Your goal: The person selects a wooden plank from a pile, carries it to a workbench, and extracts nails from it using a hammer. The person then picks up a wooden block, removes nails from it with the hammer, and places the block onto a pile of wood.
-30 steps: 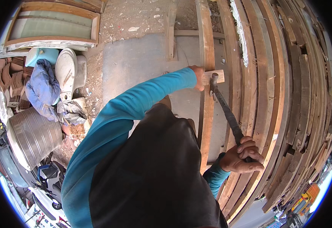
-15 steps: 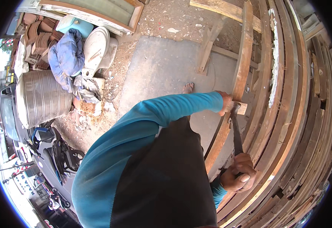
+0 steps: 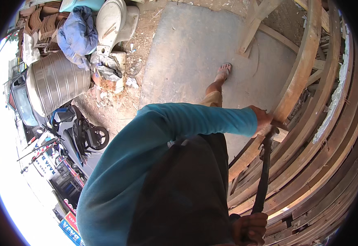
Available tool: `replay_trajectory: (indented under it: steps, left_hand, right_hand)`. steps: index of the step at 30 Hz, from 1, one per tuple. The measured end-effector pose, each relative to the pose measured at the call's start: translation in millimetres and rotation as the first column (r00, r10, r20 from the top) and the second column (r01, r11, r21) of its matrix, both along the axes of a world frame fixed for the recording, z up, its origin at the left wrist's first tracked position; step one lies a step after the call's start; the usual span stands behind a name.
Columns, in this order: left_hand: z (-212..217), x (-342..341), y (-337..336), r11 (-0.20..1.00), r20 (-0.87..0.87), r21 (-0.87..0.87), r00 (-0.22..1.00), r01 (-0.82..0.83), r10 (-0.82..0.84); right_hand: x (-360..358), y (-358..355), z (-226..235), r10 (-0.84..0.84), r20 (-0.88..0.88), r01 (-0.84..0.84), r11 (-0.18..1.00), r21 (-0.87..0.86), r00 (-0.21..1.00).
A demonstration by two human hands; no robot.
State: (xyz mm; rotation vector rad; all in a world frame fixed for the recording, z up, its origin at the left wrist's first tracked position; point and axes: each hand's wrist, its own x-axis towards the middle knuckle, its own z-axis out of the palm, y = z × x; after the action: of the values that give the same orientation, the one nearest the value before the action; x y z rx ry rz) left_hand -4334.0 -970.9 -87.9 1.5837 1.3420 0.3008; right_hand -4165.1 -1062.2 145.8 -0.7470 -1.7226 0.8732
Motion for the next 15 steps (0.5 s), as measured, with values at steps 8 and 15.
replay_trajectory:
  steps: [8, 15]
  left_hand:
    - [4, -15, 8, 0.989, -0.257, -0.148, 0.966, -0.012, -0.027]
    - [19, -11, -2, 0.999, -0.241, -0.028, 0.969, 0.045, -0.050]
  right_hand:
    - [-3, -11, -34, 0.004, -0.034, -0.003, 0.999, 0.032, 0.999]
    - [-9, -29, -24, -0.177, -0.174, 0.188, 0.981, 0.054, 0.969]
